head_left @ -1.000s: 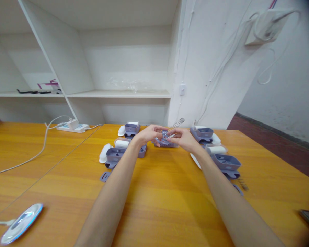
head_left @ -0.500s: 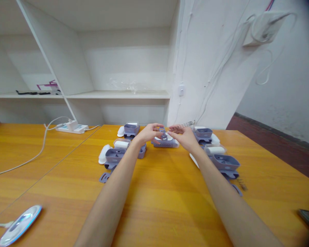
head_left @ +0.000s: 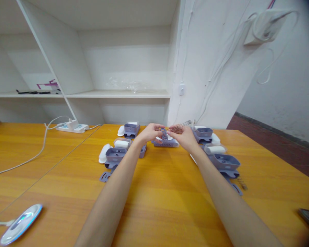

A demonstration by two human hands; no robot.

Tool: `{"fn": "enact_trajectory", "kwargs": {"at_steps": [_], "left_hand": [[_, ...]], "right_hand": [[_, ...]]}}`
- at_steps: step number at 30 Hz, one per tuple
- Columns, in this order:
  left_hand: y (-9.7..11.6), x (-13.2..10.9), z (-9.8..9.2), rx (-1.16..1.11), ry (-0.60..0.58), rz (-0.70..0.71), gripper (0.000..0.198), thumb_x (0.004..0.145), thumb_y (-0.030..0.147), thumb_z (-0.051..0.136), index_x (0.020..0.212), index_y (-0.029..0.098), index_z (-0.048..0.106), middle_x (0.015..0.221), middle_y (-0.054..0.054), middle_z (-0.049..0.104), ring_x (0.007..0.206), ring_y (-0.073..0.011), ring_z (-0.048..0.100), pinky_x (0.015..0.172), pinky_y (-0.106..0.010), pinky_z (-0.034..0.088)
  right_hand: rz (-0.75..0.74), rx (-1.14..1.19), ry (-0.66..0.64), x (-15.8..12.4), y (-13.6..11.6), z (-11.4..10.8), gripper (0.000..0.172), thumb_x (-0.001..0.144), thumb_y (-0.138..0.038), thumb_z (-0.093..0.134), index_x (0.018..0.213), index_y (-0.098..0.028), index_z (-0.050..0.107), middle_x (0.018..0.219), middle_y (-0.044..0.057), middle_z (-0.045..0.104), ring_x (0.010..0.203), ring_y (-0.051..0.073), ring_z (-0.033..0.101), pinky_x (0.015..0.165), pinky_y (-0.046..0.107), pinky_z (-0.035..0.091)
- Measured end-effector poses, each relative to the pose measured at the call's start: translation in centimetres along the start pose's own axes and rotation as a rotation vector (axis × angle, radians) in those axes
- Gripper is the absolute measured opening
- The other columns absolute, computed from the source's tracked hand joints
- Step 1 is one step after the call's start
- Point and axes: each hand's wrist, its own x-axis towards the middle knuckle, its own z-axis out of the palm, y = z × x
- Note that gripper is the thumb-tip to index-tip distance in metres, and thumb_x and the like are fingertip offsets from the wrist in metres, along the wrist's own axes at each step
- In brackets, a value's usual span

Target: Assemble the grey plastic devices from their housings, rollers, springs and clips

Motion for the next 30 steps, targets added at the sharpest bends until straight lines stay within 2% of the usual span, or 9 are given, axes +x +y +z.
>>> {"fn": "enact_trajectory", "kwargs": {"at_steps": [11, 18, 24, 30], "left_hand": [[0.43, -0.33, 0.26, -0.033, -0.021, -0.02, 0.048, 0.069, 0.007, 0.061, 0.117, 0.009, 0.055, 0.081, -0.008, 0.066, 0.07, -0.0158, 0.063, 0.06, -0.032, 0.057], [0.44, -0.32, 0.45, -0.057, 0.028, -0.068, 0.044, 0.071, 0.01, 0.063, 0.114, 0.005, 0.056, 0.072, -0.007, 0.067, 0.071, -0.0168, 0.064, 0.064, -0.033, 0.057], [0.5, -0.34, 0.54, -0.099, 0.008, -0.073, 0.048, 0.067, 0.007, 0.066, 0.114, 0.008, 0.057, 0.08, -0.008, 0.07, 0.076, -0.0182, 0.066, 0.066, -0.032, 0.056], [0.64, -0.36, 0.56, -0.088, 0.004, -0.07, 0.05, 0.065, 0.003, 0.063, 0.114, 0.008, 0.057, 0.079, -0.008, 0.069, 0.073, -0.0179, 0.066, 0.063, -0.032, 0.057]], "right_hand": [[-0.013, -0.039, 0.034, -0.02, -0.19, 0.03, 0.024, 0.07, -0.034, 0.068, 0.084, -0.016, 0.065, 0.082, 0.007, 0.07, 0.075, 0.019, 0.066, 0.068, 0.03, 0.052], [-0.051, -0.138, 0.049, -0.04, -0.32, 0.26, 0.023, 0.072, -0.034, 0.067, 0.088, -0.018, 0.065, 0.084, 0.006, 0.07, 0.073, 0.019, 0.065, 0.067, 0.03, 0.052], [-0.022, -0.102, 0.039, -0.09, 0.05, 0.34, 0.025, 0.072, -0.036, 0.067, 0.089, -0.017, 0.065, 0.083, 0.007, 0.07, 0.073, 0.019, 0.065, 0.066, 0.03, 0.052], [0.006, -0.043, 0.034, -0.15, 0.6, 0.35, 0.03, 0.071, -0.039, 0.068, 0.089, -0.016, 0.065, 0.084, 0.008, 0.07, 0.072, 0.019, 0.066, 0.066, 0.031, 0.053]]}}
